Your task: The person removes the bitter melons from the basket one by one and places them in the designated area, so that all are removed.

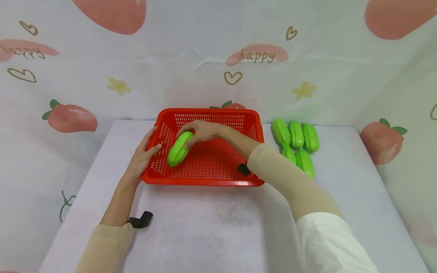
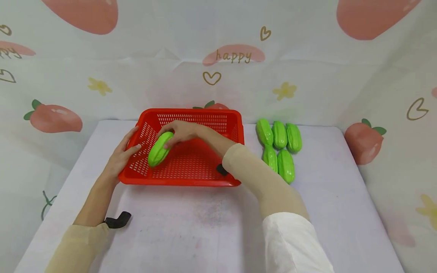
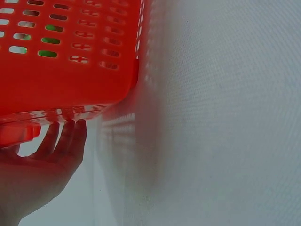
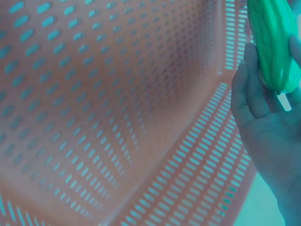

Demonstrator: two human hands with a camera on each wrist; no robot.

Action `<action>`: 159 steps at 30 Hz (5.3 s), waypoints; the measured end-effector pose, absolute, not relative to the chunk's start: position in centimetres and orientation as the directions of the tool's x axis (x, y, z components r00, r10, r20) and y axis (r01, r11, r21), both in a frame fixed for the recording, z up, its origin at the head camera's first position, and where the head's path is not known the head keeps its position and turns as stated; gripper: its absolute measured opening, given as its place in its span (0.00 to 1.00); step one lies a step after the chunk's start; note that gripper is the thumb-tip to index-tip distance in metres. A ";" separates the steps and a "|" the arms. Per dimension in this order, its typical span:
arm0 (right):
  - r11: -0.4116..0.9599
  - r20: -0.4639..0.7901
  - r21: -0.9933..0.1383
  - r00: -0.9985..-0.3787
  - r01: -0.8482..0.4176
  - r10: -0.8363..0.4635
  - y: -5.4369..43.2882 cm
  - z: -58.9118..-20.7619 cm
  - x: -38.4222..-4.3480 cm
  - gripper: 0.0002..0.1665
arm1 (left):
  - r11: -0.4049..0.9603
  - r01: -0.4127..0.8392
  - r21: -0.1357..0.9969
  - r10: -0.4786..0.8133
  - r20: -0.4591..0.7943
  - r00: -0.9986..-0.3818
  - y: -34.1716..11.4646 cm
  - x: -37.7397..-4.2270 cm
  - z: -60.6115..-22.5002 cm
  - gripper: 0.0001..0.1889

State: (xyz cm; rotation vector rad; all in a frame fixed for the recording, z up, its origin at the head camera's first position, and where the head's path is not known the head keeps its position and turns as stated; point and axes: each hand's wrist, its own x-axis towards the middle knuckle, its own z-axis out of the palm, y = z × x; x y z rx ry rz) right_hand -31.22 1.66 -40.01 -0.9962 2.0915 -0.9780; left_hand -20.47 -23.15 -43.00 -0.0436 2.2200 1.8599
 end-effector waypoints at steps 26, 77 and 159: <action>0.375 -0.063 -0.842 -0.621 -0.387 -0.781 7.3 -35.0 -29.7 0.23 | 0.188 -0.209 0.960 0.120 -0.233 -0.965 -23.0 -20.6 -43.1 0.33; 0.358 0.005 -0.912 -0.879 -0.199 -0.477 24.0 -34.5 -22.0 0.27 | 0.093 -0.250 0.964 0.164 -0.262 -0.951 -23.4 -20.8 -43.1 0.33; 0.595 -0.242 -0.798 -0.956 0.101 -0.163 41.5 -43.8 -14.5 0.36 | 0.021 -0.234 0.972 0.151 -0.235 -0.960 -23.1 -20.6 -43.2 0.32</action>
